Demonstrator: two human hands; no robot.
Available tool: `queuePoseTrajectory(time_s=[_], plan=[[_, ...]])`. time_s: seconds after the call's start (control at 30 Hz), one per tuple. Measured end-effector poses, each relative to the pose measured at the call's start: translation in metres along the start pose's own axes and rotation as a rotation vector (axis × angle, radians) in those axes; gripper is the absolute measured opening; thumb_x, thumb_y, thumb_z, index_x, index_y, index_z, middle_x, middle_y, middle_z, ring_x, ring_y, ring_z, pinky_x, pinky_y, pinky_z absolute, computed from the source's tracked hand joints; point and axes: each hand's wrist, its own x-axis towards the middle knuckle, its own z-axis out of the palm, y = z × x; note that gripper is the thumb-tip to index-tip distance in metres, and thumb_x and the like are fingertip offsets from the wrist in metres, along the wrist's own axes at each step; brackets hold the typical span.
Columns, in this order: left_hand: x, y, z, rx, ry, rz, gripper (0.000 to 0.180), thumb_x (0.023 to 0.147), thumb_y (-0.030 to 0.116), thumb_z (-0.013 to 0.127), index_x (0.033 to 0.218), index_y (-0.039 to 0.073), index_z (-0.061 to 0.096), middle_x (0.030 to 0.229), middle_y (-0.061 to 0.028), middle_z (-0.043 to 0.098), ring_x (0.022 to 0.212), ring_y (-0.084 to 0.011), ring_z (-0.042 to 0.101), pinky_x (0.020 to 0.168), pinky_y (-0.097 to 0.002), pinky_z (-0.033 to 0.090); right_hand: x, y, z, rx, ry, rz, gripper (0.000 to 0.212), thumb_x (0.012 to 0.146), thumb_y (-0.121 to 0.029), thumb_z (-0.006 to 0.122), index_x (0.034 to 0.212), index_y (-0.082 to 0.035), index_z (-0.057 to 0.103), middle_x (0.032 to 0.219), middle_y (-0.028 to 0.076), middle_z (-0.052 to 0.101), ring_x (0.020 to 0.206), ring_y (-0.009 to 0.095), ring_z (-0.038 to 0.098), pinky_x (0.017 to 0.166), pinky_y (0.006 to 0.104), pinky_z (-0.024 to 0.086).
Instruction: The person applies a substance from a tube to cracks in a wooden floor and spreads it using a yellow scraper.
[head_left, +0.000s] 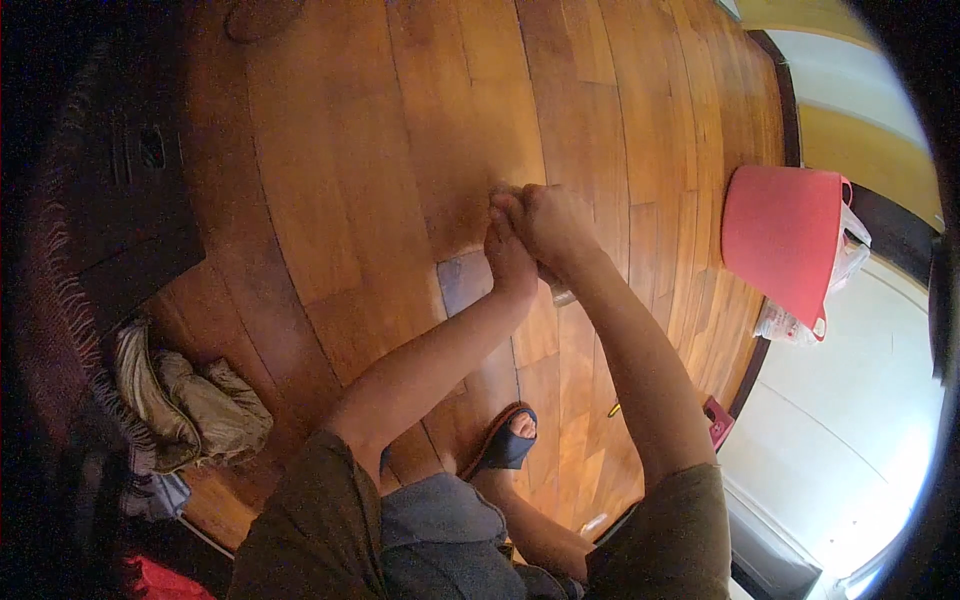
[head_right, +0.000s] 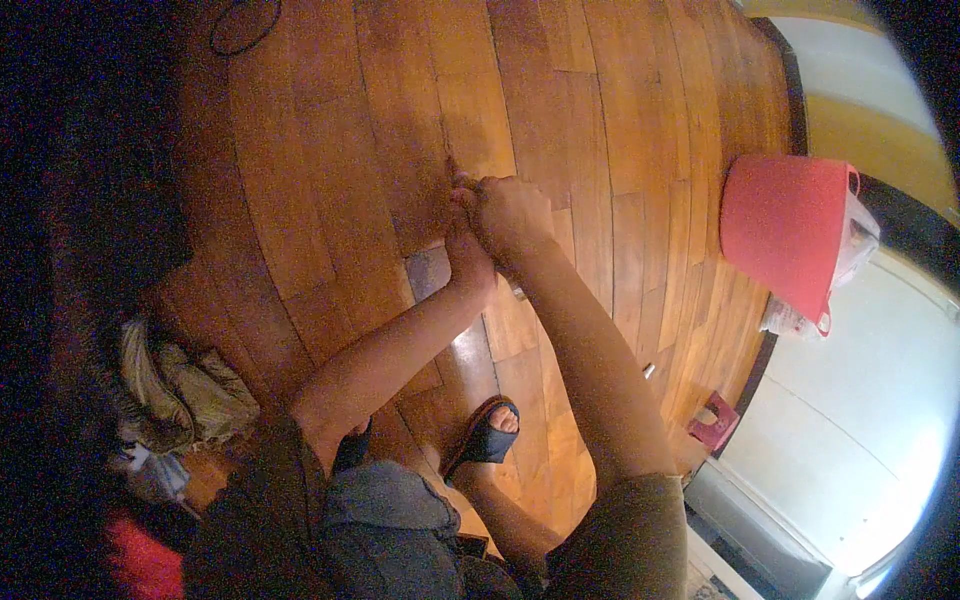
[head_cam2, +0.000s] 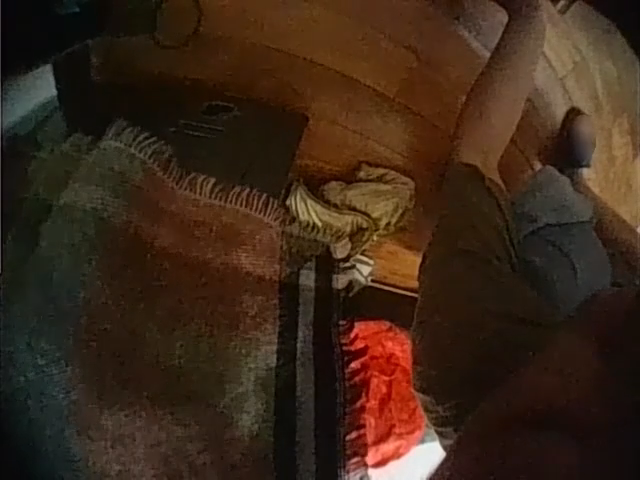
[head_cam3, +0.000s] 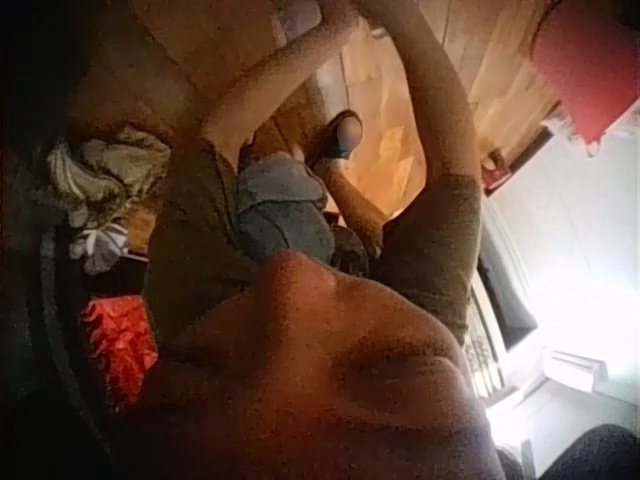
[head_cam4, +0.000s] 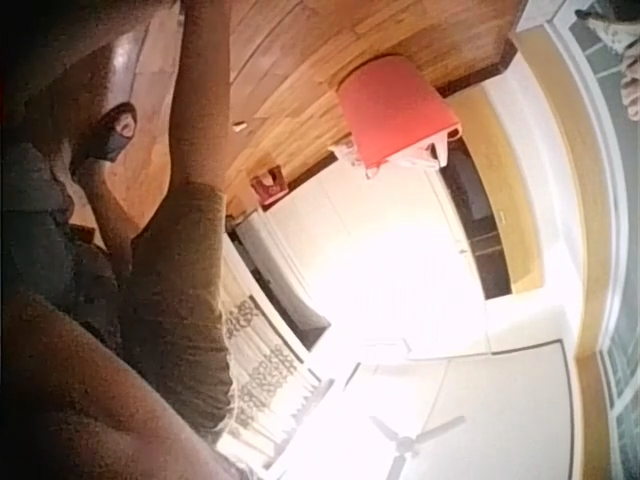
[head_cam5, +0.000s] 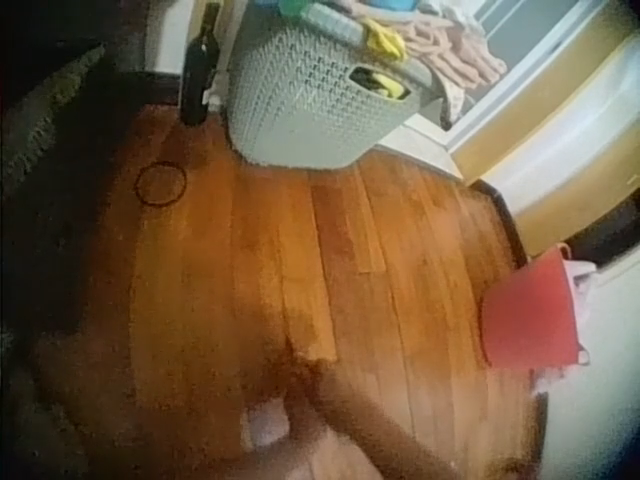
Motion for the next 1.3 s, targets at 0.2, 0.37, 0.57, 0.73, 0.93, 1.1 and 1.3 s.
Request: queuePoseTrajectory(time_s=[0.2,0.37,0.57,0.73,0.93,1.1,1.3], plan=[[-0.006,0.012,0.002,0.074,-0.032,-0.031,0.045,0.094,0.038,0.021,0.107,0.004,0.048,0.108,-0.0071,0.051,0.1,-0.0165,0.047,0.085,-0.0299,0.037,0.0,-0.004,-0.004,-0.044,-0.031,-0.043,0.037,0.08,-0.041,0.05,0.079,-0.006,0.063,0.074,0.02,0.06,0.071,0.036,0.057,0.062,0.0431,0.046],[-0.01,0.017,0.011,0.071,0.022,0.038,0.046,0.094,0.038,0.021,0.108,0.003,0.048,0.107,-0.0071,0.052,0.098,-0.0167,0.048,0.084,-0.0299,0.038,0.004,0.005,0.004,0.055,-0.013,-0.132,0.034,0.081,-0.039,0.049,0.083,-0.009,0.063,0.075,0.02,0.059,0.071,0.038,0.056,0.062,0.044,0.046],[-0.013,0.015,0.011,0.08,0.04,-0.002,0.047,0.094,0.038,0.021,0.107,0.002,0.049,0.107,-0.0083,0.052,0.099,-0.0173,0.047,0.085,-0.0301,0.037,0.004,0.007,0.0,0.002,-0.029,-0.108,0.038,0.081,-0.039,0.047,0.079,-0.005,0.063,0.071,0.021,0.058,0.069,0.039,0.055,0.062,0.0444,0.045],[-0.011,0.019,0.009,0.119,0.035,0.026,0.049,0.093,0.04,0.023,0.108,0.001,0.048,0.107,-0.0083,0.052,0.099,-0.0175,0.047,0.085,-0.03,0.037,0.003,-0.004,-0.01,0.007,-0.049,-0.116,0.043,0.081,-0.041,0.046,0.075,-0.001,0.062,0.07,0.022,0.058,0.068,0.04,0.055,0.062,0.0446,0.045],[-0.013,0.021,0.008,0.18,0.046,-0.024,0.049,0.093,0.042,0.024,0.11,0.002,0.047,0.109,-0.0078,0.051,0.1,-0.0173,0.047,0.085,-0.0296,0.037,0.0,0.002,-0.009,0.068,-0.074,-0.124,0.046,0.081,-0.043,0.045,0.077,0.0,0.061,0.073,0.022,0.059,0.071,0.038,0.057,0.064,0.0432,0.045],[-0.026,0.044,0.012,0.006,0.006,-0.413,0.034,0.091,0.03,0.037,0.114,0.006,0.044,0.11,-0.0067,0.05,0.102,-0.0194,0.048,0.081,-0.0315,0.042,-0.002,0.005,-0.015,0.007,-0.073,-0.025,0.044,0.081,-0.042,0.047,0.079,0.0,0.061,0.077,0.023,0.06,0.076,0.037,0.058,0.068,0.0423,0.045],[-0.02,0.049,0.002,-0.04,-0.189,-0.621,0.023,0.088,0.017,0.04,0.106,0.005,0.048,0.104,-0.0074,0.053,0.093,-0.0191,0.053,0.075,-0.0344,0.047,-0.012,-0.015,-0.032,-0.178,-0.186,-0.113,0.035,0.076,-0.033,0.051,0.08,0.001,0.059,0.08,0.024,0.06,0.077,0.036,0.059,0.069,0.0428,0.045]])
